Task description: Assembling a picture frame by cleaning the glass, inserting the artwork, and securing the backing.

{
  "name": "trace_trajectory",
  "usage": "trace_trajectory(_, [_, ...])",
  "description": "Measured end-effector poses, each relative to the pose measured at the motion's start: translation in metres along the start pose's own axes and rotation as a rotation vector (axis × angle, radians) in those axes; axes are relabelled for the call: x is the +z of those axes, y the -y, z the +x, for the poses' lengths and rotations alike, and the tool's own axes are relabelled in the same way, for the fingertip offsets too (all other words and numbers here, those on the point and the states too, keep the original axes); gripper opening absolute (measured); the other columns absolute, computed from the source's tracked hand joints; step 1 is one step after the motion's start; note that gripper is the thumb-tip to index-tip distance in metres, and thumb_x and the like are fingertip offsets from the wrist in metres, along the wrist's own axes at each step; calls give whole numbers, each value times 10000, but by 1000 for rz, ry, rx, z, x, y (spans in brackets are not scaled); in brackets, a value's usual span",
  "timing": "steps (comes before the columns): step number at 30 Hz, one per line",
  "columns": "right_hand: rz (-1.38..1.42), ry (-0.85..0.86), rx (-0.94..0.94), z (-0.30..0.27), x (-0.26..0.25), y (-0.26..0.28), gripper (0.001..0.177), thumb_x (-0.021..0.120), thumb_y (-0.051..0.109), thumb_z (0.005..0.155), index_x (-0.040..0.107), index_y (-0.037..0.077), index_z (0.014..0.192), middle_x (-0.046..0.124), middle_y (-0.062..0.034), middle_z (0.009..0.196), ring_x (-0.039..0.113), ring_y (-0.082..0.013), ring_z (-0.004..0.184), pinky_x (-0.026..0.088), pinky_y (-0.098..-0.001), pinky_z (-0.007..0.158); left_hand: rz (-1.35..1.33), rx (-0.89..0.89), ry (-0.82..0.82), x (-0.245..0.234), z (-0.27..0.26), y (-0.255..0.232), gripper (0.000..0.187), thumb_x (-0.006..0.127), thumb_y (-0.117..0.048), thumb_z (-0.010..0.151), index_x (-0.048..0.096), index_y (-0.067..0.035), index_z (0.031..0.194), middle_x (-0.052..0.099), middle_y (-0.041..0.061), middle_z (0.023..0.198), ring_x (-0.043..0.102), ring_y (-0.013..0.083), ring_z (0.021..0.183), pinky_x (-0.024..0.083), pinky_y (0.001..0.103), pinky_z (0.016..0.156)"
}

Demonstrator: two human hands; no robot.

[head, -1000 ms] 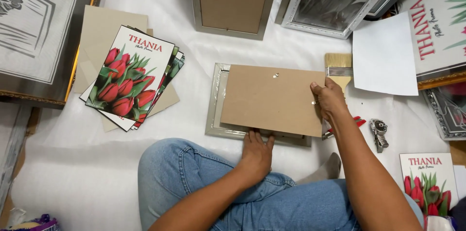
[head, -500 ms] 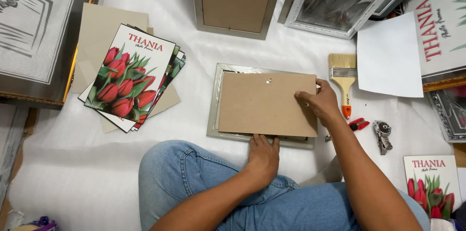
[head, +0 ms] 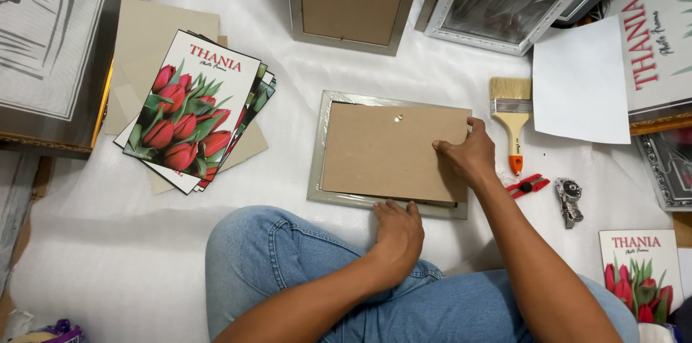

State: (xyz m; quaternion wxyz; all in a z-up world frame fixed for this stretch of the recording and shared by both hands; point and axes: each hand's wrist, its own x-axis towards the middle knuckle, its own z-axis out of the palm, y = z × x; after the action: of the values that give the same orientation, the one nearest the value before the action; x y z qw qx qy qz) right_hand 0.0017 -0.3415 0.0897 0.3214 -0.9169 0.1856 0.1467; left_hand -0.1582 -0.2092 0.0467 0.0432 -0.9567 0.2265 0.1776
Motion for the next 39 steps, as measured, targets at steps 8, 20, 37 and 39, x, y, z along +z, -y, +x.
trace_trajectory(8, [17, 23, 6, 15, 10, -19, 907, 874, 308, 784, 419, -31, 1491, 640, -303, 1319, 618, -453, 1228, 504, -562, 1023, -605, -21, 74, -38, 18, 79, 557, 737, -381, 868, 671, 48, 1217, 736, 274, 947, 733, 477, 918, 555, 662, 754])
trace_trajectory(20, [-59, 10, -18, 2, 13, -12, 820, 879, 287, 779, 517, -101, 1405, 631, -328, 1283, 610, -499, 1226, 537, -568, 990, -749, -538, 47, -58, 22, 216, 525, 723, -250, 908, 618, 118, 1268, 701, 326, 1121, 683, 506, 1097, 563, 586, 892])
trace_trajectory(37, [-132, -67, -81, 7, 24, -24, 838, 920, 200, 723, 554, -102, 1415, 582, -313, 1250, 608, -504, 1212, 562, -578, 948, -758, -558, 35, -1, 59, 225, 573, 743, -66, 814, 559, 186, 1294, 695, 367, 1041, 697, 519, 1007, 584, 624, 799])
trace_trajectory(39, [-104, -53, -97, 7, 26, -26, 815, 900, 164, 757, 532, -114, 1429, 549, -333, 1250, 586, -519, 1233, 545, -577, 976, -763, -561, 33, 2, 60, 224, 571, 746, -54, 801, 565, 187, 1286, 697, 367, 1033, 697, 524, 999, 582, 632, 787])
